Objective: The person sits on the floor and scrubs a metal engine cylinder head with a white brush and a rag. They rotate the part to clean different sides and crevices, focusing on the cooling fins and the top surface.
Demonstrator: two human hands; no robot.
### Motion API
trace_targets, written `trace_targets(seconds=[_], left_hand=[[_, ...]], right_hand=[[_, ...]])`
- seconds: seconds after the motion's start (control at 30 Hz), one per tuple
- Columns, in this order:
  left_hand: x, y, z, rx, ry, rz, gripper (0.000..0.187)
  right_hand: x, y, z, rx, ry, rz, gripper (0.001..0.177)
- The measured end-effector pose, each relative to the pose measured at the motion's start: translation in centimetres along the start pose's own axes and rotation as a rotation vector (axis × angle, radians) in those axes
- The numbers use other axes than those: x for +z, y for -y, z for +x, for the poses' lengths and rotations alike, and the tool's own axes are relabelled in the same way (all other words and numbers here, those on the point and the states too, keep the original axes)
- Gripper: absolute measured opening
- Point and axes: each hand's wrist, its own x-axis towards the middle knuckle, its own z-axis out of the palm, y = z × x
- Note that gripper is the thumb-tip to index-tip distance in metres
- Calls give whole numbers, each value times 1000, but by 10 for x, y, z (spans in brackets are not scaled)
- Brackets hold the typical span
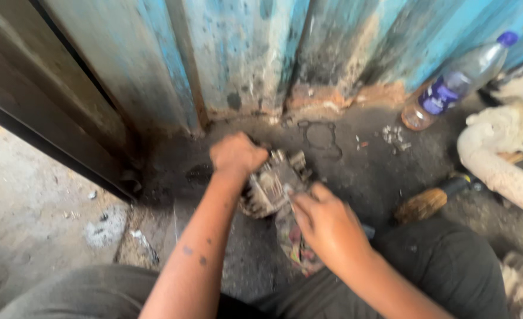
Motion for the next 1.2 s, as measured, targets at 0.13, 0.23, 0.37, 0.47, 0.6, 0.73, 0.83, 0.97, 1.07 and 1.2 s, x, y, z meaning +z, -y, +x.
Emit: trace_targets(seconds=[0.13, 0.23, 0.37, 0.47, 0.6, 0.73, 0.83, 0.97, 1.07, 1.2], left_hand=[[4, 4, 0, 11, 27, 0, 67], [-3, 4, 5, 11, 28, -6, 69], [6, 3, 9, 40, 46, 36, 70], [1, 8, 13, -9, 51, 20, 69], [1, 1, 16, 23, 30, 29, 71], [7, 4, 7, 53, -2, 60, 67], [3, -1, 4, 60, -53, 64, 70], [11, 2, -6, 63, 16, 42, 66], [-1, -3, -3, 87, -22, 66, 67], [-1, -6, -4, 106, -33, 63, 65]], right_hand=[[5, 0, 14, -19, -25, -17, 23], [2, 5, 6, 44, 45, 19, 27], [8, -6, 11, -56, -59, -55, 20], [5, -14, 14, -18, -20, 78, 24], [3, -15, 7, 0, -33, 37, 20], [4, -13, 5, -1, -58, 17, 21], [1, -6, 0, 91, -8, 20, 21], [8, -16, 6, 0, -102, -10, 15], [3, -12, -7, 36, -60, 2, 25], [4, -15, -7, 39, -69, 8, 22]])
